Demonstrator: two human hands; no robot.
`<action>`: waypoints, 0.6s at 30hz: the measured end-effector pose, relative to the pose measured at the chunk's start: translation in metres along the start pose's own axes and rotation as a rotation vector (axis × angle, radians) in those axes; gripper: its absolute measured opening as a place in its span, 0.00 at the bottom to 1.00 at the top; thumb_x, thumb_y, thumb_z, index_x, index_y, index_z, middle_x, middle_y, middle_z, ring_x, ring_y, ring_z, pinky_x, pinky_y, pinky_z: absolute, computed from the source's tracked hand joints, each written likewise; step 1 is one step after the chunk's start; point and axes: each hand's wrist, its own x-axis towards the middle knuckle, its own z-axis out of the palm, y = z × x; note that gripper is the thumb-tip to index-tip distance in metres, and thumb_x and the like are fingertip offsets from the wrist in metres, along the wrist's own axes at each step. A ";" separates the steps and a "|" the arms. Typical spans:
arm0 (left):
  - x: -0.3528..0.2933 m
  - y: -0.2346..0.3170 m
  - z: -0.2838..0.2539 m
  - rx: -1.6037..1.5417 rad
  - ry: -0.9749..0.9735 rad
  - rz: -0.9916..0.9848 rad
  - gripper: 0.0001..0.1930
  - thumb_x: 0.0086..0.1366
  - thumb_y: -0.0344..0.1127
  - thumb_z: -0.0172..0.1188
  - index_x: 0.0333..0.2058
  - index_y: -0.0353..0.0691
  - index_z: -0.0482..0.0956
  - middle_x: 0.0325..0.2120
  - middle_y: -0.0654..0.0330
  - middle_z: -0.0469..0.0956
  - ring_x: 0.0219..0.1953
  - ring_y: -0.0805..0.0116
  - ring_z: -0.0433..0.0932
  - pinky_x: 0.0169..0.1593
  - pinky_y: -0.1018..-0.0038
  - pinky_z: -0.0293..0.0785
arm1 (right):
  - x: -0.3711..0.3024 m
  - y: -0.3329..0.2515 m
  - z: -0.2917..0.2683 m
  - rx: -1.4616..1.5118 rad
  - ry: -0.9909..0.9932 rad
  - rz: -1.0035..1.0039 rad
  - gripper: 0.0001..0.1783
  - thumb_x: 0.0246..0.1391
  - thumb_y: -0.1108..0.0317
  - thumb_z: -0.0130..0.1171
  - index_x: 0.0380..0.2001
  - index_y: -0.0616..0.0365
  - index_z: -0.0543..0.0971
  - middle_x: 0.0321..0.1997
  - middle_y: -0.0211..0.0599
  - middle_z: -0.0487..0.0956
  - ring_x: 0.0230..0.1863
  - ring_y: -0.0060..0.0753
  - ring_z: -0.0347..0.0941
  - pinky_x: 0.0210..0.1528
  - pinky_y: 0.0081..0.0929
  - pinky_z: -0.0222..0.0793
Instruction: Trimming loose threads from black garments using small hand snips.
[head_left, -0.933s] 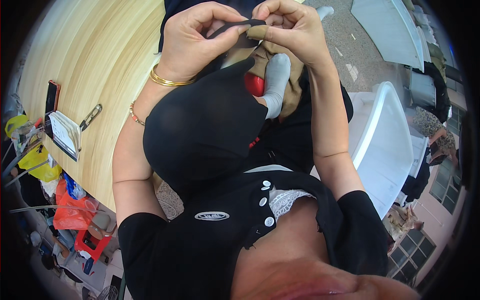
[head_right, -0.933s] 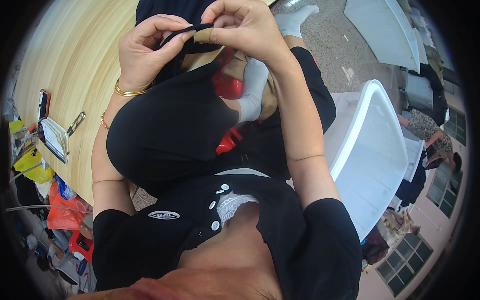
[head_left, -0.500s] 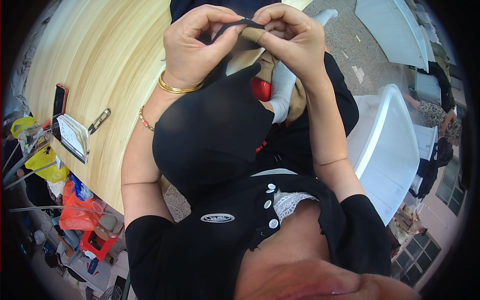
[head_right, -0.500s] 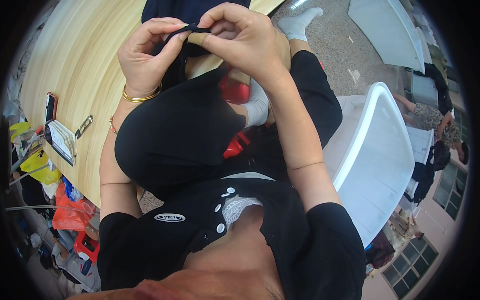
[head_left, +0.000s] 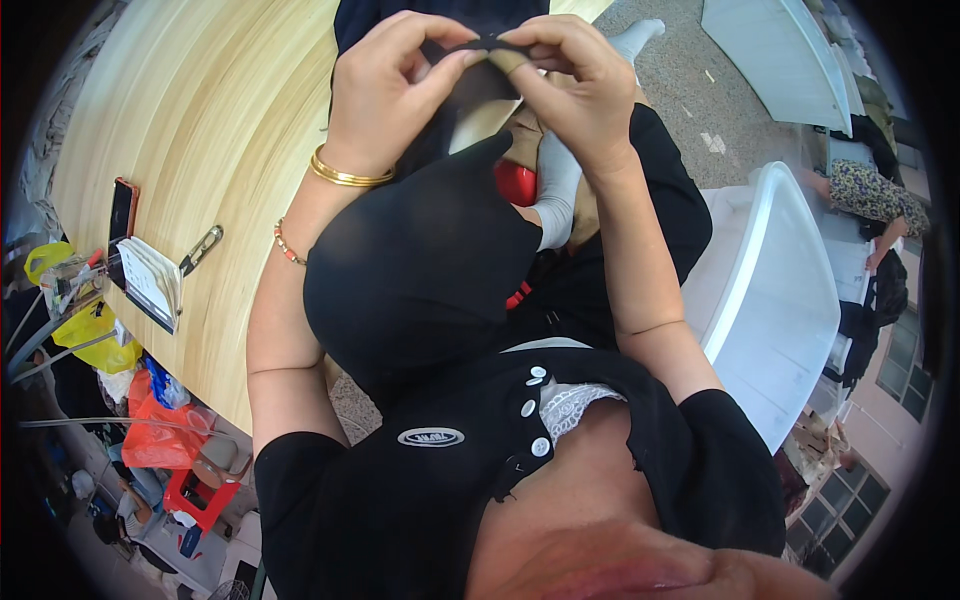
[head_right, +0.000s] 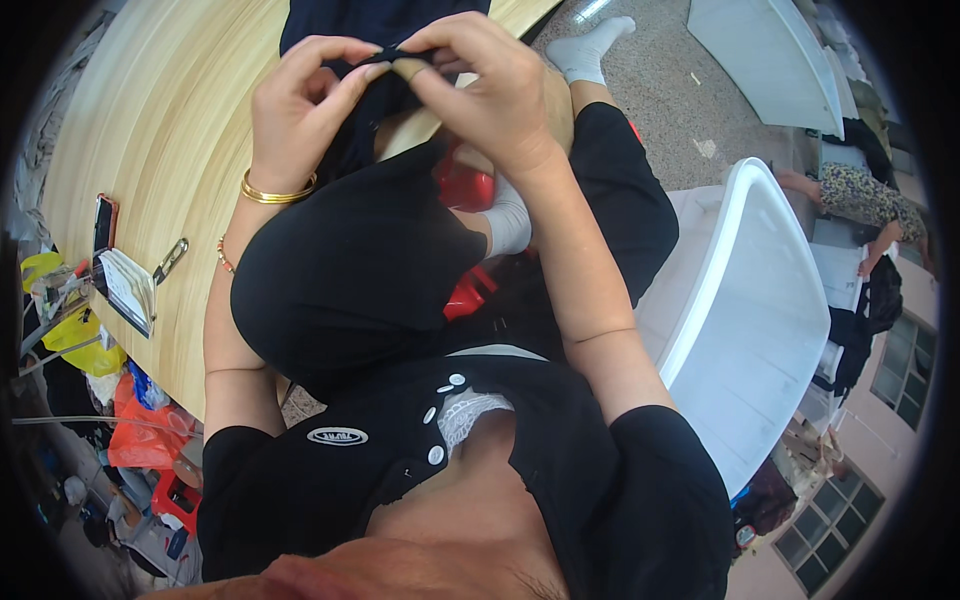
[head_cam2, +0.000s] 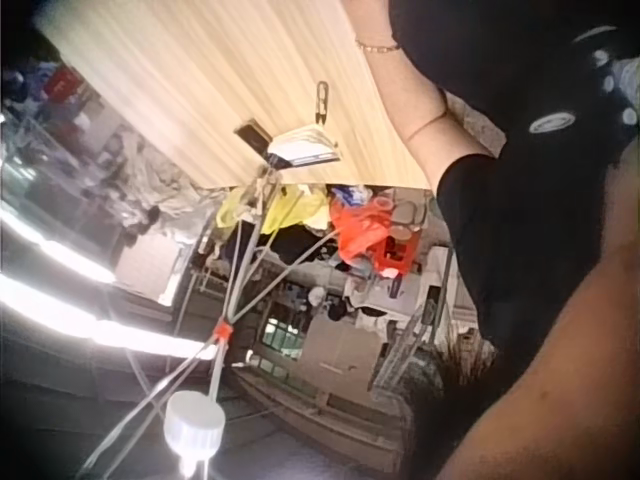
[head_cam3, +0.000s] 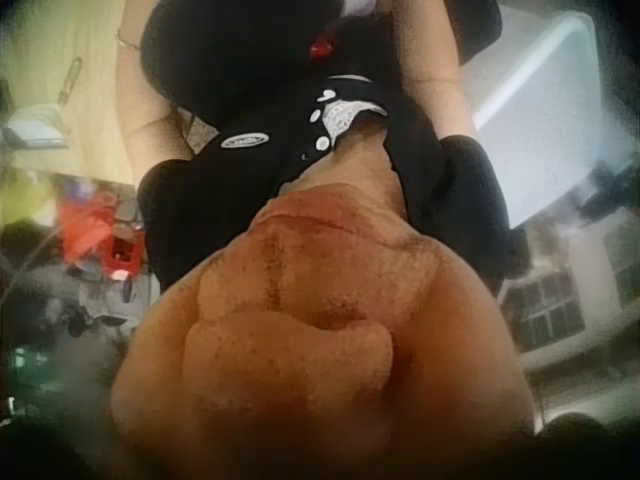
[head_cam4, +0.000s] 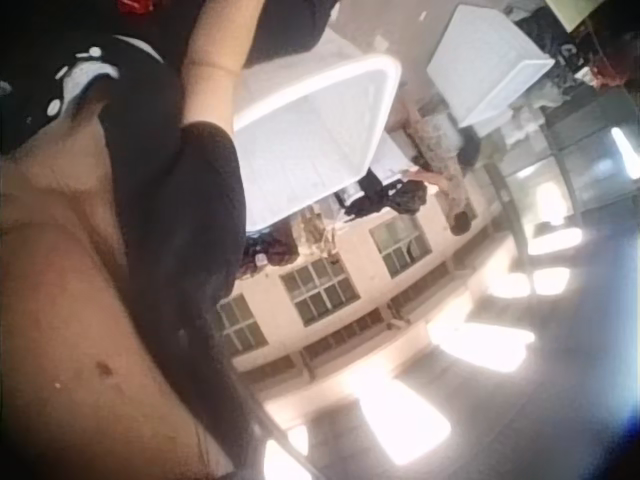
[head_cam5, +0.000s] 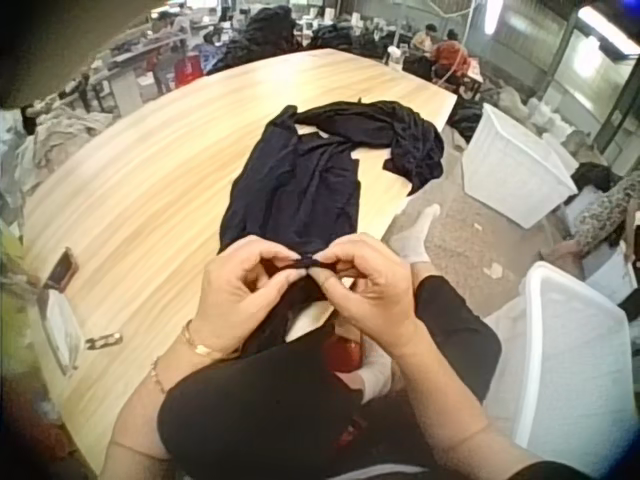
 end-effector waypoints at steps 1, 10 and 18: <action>-0.002 -0.002 0.001 -0.036 -0.086 -0.120 0.10 0.56 0.33 0.68 0.36 0.38 0.82 0.27 0.61 0.80 0.20 0.80 0.69 0.25 0.81 0.66 | -0.004 -0.001 -0.004 0.023 -0.021 0.119 0.12 0.47 0.83 0.63 0.37 0.64 0.81 0.37 0.32 0.80 0.40 0.19 0.78 0.41 0.16 0.77; -0.004 -0.038 -0.011 -0.220 -0.244 -0.298 0.14 0.63 0.38 0.63 0.38 0.29 0.80 0.24 0.69 0.77 0.28 0.85 0.70 0.32 0.82 0.67 | -0.018 0.015 -0.007 -0.008 -0.011 -0.068 0.16 0.43 0.81 0.64 0.39 0.58 0.83 0.41 0.35 0.79 0.42 0.30 0.79 0.41 0.22 0.78; -0.010 -0.050 -0.013 -0.331 -0.382 -0.439 0.12 0.69 0.31 0.55 0.46 0.31 0.78 0.43 0.60 0.79 0.46 0.73 0.75 0.52 0.77 0.68 | -0.037 0.012 0.013 -0.252 -0.270 -0.363 0.10 0.47 0.68 0.59 0.35 0.47 0.82 0.47 0.37 0.79 0.41 0.40 0.78 0.38 0.33 0.76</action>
